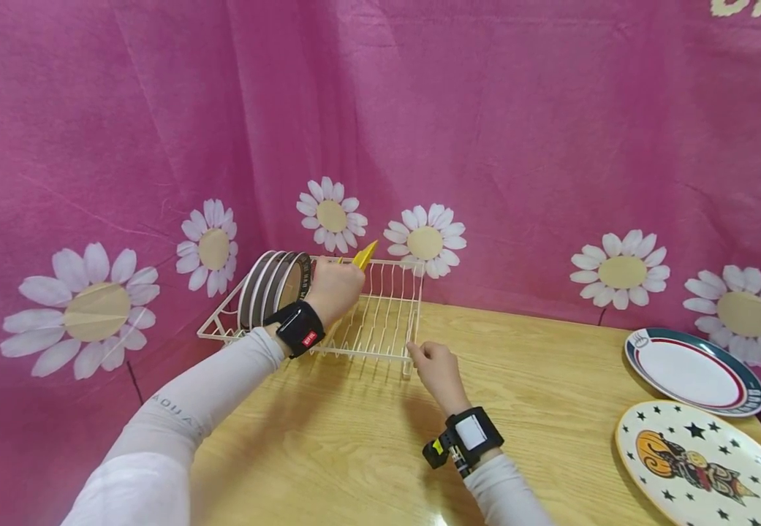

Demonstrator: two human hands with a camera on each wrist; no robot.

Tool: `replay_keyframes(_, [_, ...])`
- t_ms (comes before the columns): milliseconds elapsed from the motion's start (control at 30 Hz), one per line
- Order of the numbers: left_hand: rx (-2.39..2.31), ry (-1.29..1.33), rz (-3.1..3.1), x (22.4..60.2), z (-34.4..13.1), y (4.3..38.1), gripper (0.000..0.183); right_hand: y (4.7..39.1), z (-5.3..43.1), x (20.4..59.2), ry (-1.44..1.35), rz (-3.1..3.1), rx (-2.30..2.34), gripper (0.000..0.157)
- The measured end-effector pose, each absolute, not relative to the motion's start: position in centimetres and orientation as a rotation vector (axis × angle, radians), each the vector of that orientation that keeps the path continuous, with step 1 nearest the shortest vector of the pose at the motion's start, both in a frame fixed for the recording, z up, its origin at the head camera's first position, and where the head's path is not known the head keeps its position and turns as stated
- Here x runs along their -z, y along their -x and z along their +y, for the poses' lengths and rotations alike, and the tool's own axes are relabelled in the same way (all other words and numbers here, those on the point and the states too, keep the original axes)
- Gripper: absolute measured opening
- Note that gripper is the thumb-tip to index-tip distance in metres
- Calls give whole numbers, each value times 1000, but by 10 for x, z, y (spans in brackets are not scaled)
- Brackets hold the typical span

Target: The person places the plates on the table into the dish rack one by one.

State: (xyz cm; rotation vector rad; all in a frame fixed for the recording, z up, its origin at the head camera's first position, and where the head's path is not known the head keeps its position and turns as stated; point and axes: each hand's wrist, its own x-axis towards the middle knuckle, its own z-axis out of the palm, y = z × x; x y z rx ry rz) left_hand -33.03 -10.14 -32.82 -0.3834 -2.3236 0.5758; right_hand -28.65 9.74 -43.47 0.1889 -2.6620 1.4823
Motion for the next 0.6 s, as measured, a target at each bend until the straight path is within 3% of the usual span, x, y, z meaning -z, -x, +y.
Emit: replay_keyframes(600, [-726,374,-2390,360,-91,347,34,284,98,436,-183,-2652,-1579,43])
